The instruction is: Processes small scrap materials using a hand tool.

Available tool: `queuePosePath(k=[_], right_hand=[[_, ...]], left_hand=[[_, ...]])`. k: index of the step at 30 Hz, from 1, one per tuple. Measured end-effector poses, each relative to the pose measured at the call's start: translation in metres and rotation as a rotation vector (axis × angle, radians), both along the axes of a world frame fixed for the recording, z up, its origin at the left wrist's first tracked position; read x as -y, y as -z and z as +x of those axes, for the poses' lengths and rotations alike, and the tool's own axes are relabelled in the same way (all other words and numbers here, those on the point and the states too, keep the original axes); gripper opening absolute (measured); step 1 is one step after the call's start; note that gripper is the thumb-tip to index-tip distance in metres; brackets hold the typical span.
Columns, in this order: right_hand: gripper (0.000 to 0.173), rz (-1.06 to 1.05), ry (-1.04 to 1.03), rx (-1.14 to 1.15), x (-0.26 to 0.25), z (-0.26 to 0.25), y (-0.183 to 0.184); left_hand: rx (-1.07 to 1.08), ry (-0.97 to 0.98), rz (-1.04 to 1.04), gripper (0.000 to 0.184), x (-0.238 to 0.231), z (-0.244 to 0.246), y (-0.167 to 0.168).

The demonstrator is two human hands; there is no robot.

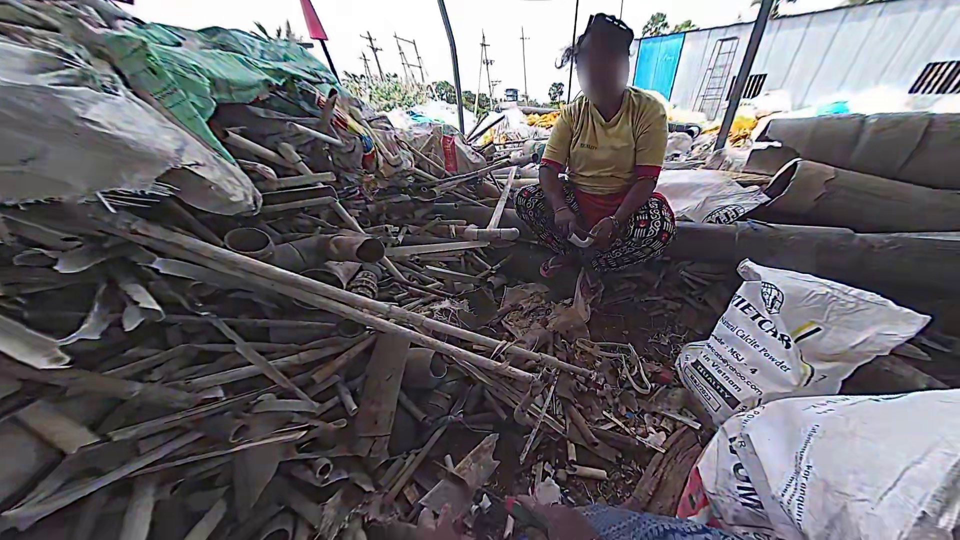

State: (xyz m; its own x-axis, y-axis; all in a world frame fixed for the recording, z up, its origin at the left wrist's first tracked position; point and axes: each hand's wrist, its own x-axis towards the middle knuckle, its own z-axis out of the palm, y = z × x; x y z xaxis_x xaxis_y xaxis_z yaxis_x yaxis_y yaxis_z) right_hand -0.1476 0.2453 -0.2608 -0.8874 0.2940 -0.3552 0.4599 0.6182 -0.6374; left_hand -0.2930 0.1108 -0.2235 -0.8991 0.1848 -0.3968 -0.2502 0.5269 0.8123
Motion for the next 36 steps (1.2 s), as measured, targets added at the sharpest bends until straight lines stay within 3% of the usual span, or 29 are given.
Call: queuePosePath(k=[3,9,13,15,19,25,30,35,36], right_hand=[[0.055,-0.006,0.14,0.212,-0.015,-0.006,0.008],[0.052,0.066,-0.093,-0.016,0.007,-0.002,0.001],[0.056,0.022,0.143,0.216,-0.019,-0.009,0.002],[0.057,0.018,0.164,0.194,-0.021,-0.009,0.001],[0.051,0.102,-0.097,-0.009,0.008,-0.001,-0.004],[0.058,0.037,0.177,0.218,-0.025,-0.009,0.004],[0.052,0.146,-0.047,0.073,0.01,0.0,-0.01],[0.056,0.069,0.192,0.238,-0.026,-0.004,0.001],[0.056,0.081,0.187,0.189,-0.022,-0.002,0.002]], left_hand=[[0.011,-0.039,0.145,0.042,0.005,-0.013,0.037],[-0.081,-0.024,-0.057,0.04,0.003,-0.02,0.033],[0.04,-0.151,0.308,0.038,0.001,-0.013,0.033],[0.079,-0.151,0.397,0.038,-0.001,-0.012,0.03],[-0.041,-0.068,0.164,0.038,0.001,-0.017,0.036],[0.001,-0.053,0.302,0.042,-0.001,-0.009,0.036],[-0.087,0.016,0.031,0.047,0.0,-0.015,0.033],[-0.097,-0.098,0.341,0.043,-0.007,-0.007,0.052],[-0.015,-0.111,0.329,0.046,-0.009,-0.005,0.035]])
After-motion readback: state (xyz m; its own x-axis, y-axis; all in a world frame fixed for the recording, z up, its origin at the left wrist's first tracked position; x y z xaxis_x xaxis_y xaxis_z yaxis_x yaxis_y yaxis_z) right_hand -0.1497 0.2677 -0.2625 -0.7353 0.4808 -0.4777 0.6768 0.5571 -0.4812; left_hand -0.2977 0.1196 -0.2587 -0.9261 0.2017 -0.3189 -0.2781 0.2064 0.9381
